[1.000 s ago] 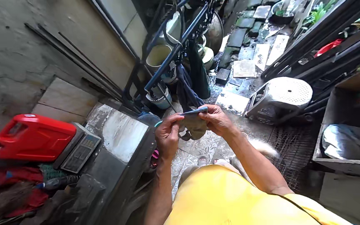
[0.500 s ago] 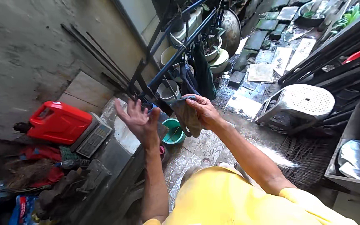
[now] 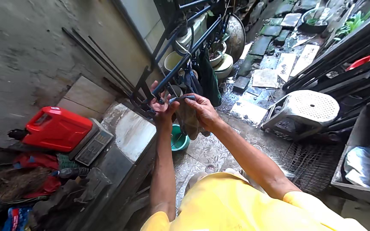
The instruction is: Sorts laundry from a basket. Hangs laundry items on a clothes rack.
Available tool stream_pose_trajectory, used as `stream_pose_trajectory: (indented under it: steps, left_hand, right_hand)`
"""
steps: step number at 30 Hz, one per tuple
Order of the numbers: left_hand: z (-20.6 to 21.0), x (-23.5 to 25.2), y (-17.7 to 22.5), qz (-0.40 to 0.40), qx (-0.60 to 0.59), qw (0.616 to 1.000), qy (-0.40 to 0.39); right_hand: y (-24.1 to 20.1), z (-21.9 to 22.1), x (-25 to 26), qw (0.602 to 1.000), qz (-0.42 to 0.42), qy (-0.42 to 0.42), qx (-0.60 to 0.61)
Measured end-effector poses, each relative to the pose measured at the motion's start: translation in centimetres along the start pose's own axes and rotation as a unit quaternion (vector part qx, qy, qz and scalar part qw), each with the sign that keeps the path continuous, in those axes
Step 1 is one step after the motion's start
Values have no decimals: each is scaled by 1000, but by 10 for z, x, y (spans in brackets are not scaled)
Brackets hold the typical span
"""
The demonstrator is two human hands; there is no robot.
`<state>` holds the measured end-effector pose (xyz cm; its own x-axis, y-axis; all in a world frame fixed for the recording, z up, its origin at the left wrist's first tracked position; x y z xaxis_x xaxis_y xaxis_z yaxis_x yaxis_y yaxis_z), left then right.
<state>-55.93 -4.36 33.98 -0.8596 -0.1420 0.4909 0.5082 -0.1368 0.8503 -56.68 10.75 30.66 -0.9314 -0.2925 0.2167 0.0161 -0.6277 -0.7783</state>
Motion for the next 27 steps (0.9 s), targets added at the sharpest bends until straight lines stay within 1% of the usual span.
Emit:
stream_pose_trajectory:
  steps: [2,4,7,11,13,15,19,23,27]
  left_hand:
    - [8,13,3,24,-44,999,5]
    - [10,21,-2,48,-77,996,23]
    - [15,24,-1,79,-72,992,60]
    - [19,25,10,128,-66,986,79]
    - [17,26,9,123,-81,986,77]
    - [15,26,7,99,-100,987,73]
    - [15,25,9,62,-107,988,95]
    - [15,26,10,63,-92,991,80]
    - [16,26,9,54,-81,993,66]
  right_hand:
    - [-2,1,3,999,-16,-5,-27]
    - [-4,3,5,999,-30,-10,-43]
    - [-7,6,7,998,-43,-16,-48]
    - [-9,10,9,998,-48,-13,-41]
    - [-9,13,10,998,-50,-13,-36]
    - [-7,15,12,998,-50,-12,-28]
    - [-2,19,14,999,-46,-7,8]
    - [2,22,14,999,-27,22,17]
    - [2,25,16,998,-37,28,32]
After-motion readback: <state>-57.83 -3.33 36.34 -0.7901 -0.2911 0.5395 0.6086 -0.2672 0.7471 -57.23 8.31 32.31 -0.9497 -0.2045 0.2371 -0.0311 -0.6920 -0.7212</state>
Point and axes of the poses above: each hand's wrist, its own x-axis towards the middle knuckle, its own z-axis out of the palm, y = z × x, the point moved 5 cm from there along x, towards the middle knuckle, and after that the axes turned 3 degrees about -z, right-handed, at the moved point
